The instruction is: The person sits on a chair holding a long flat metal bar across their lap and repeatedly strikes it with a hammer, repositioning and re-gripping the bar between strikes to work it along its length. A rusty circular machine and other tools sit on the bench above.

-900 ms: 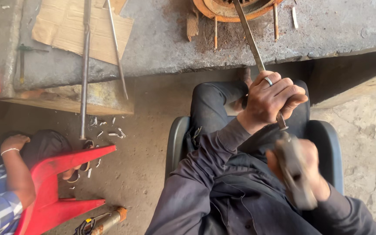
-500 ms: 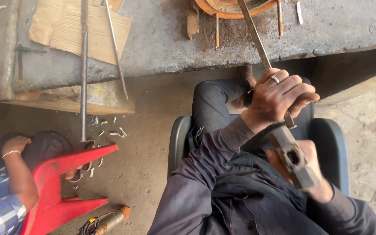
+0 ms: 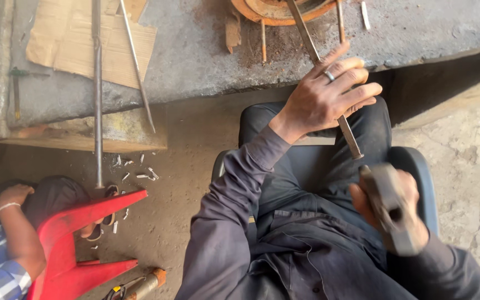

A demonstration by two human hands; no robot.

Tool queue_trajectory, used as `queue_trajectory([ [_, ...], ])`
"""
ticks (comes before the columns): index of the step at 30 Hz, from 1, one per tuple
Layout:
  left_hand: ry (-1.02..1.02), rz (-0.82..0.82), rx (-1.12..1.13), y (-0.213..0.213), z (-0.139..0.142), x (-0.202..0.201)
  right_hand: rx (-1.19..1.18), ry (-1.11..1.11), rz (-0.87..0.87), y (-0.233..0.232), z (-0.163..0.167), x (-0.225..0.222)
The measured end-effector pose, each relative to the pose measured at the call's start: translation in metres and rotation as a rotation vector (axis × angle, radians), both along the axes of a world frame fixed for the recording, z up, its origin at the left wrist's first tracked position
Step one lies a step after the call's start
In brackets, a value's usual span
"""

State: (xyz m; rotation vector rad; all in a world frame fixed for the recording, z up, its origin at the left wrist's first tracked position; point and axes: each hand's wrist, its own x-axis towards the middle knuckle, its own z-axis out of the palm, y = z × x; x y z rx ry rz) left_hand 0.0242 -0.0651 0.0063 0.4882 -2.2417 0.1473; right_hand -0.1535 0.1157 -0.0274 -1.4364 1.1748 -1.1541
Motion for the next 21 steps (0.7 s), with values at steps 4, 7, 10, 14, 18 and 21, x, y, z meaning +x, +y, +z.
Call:
queue_trajectory([
  [4, -0.044, 0.041, -0.018, 0.002, 0.009, -0.002, 0.059, -0.039, -0.026, -0.004, 0.004, 0.004],
  [7, -0.041, 0.054, 0.038, 0.002, 0.011, -0.001, -0.681, -0.064, 0.061, -0.009, 0.002, 0.005],
  [10, -0.009, 0.056, 0.036, -0.003, 0.01, -0.003, -0.177, 0.17, 0.03, -0.013, -0.008, 0.001],
  [14, 0.017, 0.087, 0.011, -0.011, 0.008, -0.007, 0.037, -0.54, 0.085, -0.019, -0.029, 0.0],
  [18, 0.014, 0.076, 0.055, -0.018, 0.006, -0.007, -0.304, 0.031, 0.052, -0.021, -0.039, 0.002],
  [21, 0.022, 0.08, 0.068, -0.019, 0.002, -0.009, 0.175, -0.224, 0.087, -0.024, -0.038, 0.001],
])
